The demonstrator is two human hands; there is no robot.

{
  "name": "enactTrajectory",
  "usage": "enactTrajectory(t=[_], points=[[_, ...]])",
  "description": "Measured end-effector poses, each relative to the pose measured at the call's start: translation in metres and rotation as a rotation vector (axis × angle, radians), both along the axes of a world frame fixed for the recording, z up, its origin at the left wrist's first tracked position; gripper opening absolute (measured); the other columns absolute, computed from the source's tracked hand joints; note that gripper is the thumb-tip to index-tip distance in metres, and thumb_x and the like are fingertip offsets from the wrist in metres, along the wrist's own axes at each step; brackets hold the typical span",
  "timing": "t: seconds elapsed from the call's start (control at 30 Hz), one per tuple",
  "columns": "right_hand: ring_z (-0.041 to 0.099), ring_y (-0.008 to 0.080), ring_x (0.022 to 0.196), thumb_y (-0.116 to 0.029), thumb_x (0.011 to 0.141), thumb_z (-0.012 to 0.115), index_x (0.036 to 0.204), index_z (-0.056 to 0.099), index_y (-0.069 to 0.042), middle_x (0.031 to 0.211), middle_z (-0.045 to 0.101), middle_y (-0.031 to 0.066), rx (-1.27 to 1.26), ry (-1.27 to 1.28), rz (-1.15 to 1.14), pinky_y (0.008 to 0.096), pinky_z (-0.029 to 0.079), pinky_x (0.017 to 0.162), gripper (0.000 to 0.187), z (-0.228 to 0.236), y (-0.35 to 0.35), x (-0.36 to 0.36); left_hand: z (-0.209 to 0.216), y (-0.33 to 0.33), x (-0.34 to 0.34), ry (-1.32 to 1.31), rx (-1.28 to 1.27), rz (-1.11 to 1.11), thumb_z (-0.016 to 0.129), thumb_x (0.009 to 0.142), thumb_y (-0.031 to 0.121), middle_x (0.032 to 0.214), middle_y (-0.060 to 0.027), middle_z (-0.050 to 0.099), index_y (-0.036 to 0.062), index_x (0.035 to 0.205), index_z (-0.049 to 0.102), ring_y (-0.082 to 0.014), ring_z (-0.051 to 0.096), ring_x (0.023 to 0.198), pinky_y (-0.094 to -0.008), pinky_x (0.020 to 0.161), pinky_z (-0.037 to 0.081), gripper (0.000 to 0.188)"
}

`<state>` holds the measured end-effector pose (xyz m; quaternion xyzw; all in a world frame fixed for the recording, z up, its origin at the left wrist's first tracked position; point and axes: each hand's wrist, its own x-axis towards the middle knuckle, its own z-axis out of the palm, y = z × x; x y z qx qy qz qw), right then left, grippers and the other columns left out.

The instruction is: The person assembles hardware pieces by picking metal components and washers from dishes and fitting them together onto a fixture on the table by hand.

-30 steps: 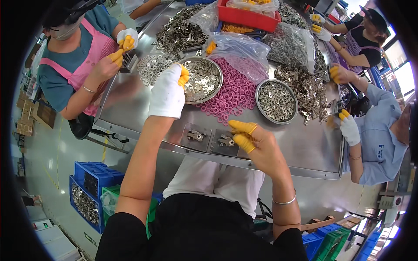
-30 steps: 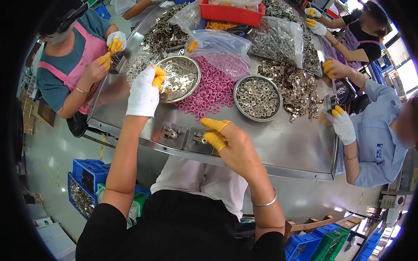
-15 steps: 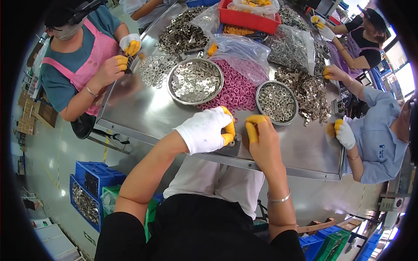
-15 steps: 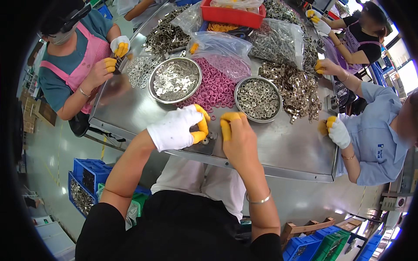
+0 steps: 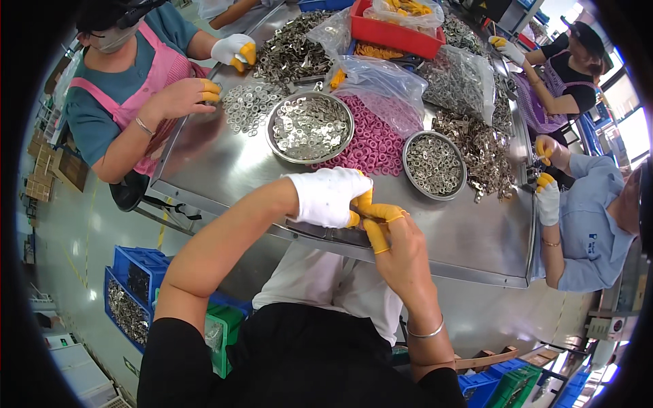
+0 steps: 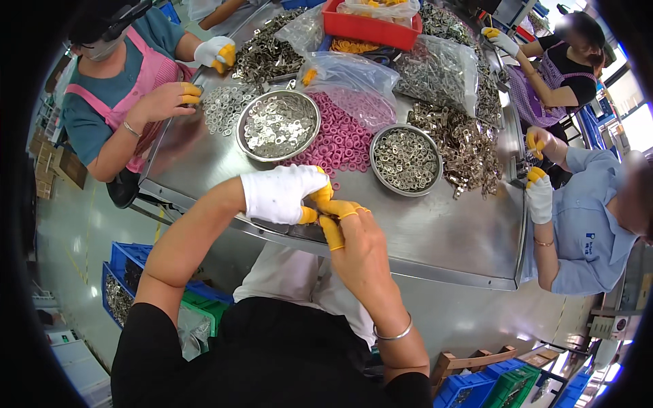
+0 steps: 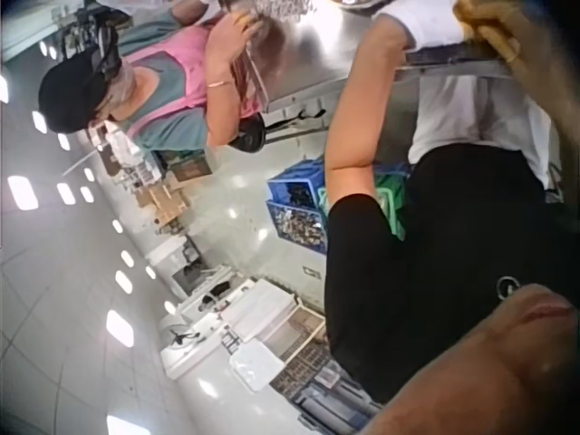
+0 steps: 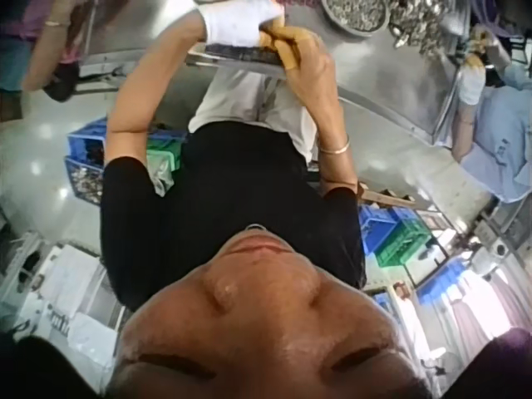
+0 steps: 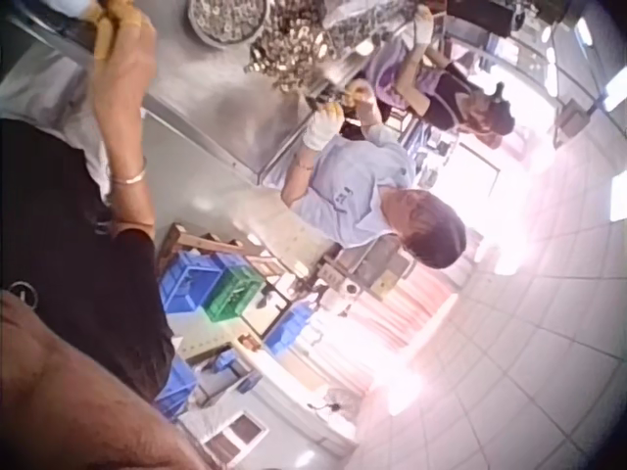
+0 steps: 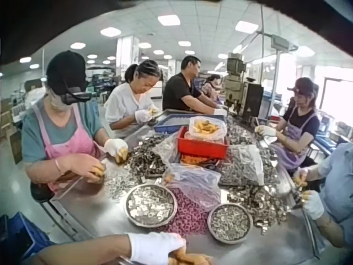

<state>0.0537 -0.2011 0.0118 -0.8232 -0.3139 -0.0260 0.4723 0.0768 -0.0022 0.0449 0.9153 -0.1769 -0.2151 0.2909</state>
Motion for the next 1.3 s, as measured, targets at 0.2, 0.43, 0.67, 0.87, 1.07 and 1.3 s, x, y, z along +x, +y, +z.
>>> enactTrajectory(t=[0.2,0.43,0.67,0.87,1.07,1.3], points=[[0.060,0.0254,0.078,-0.002,0.083,0.067,0.101,0.062,-0.003,0.096,0.067,0.0093,-0.063,-0.155,0.025,0.0341,0.050,0.071,0.019,-0.002,-0.006,0.000,0.009,0.042,-0.010,-0.316,-0.127,0.288,0.063,0.077,0.013,0.091,-0.0119,0.067,0.0054,0.090,0.067,-0.0317,0.063,0.082,-0.0390,0.074,0.051,0.015],[0.060,0.0241,0.078,-0.003,0.081,0.070,0.102,0.064,-0.003,0.097,0.068,0.0085,-0.206,-0.067,0.102,0.0326,0.050,0.072,0.022,0.018,-0.006,0.006,-0.011,0.074,-0.015,-0.560,0.219,0.632,0.063,0.079,0.015,0.088,-0.0133,0.067,0.0055,0.086,0.066,-0.0354,0.063,0.079,-0.0432,0.072,0.050,0.012],[0.060,0.0264,0.084,-0.006,0.079,0.071,0.101,0.063,-0.006,0.099,0.067,0.0080,-0.240,-0.149,0.086,0.0374,0.049,0.080,0.024,0.023,0.013,0.007,-0.027,0.049,0.027,-0.658,0.419,0.614,0.064,0.081,0.013,0.090,-0.0126,0.068,0.0065,0.094,0.068,-0.0369,0.063,0.085,-0.0436,0.074,0.050,0.015],[0.059,0.0284,0.095,-0.004,0.077,0.071,0.108,0.066,-0.006,0.109,0.066,0.0101,-0.169,-0.324,-0.104,0.0390,0.048,0.088,0.032,-0.010,-0.017,0.007,-0.021,0.056,0.038,-0.426,0.353,0.619,0.062,0.084,0.010,0.087,-0.0123,0.068,0.0057,0.096,0.068,-0.0332,0.063,0.081,-0.0414,0.076,0.051,0.015],[0.058,0.0317,0.106,-0.001,0.082,0.066,0.110,0.065,-0.004,0.124,0.062,0.0139,-0.499,-0.594,-0.436,0.0406,0.046,0.094,0.028,-0.009,-0.054,0.044,-0.039,0.075,0.031,-0.465,-0.245,0.740,0.057,0.085,0.007,0.085,-0.0145,0.066,0.0037,0.092,0.065,-0.0286,0.059,0.066,-0.0377,0.064,0.050,0.011],[0.060,0.0302,0.102,-0.002,0.087,0.063,0.108,0.064,-0.001,0.120,0.064,0.0141,-0.400,-0.368,-0.299,0.0382,0.048,0.090,0.021,-0.021,-0.053,0.072,-0.033,0.080,0.020,-0.274,-0.598,0.816,0.055,0.086,0.000,0.082,-0.0117,0.065,0.0016,0.093,0.065,-0.0212,0.057,0.064,-0.0319,0.060,0.048,0.012]])
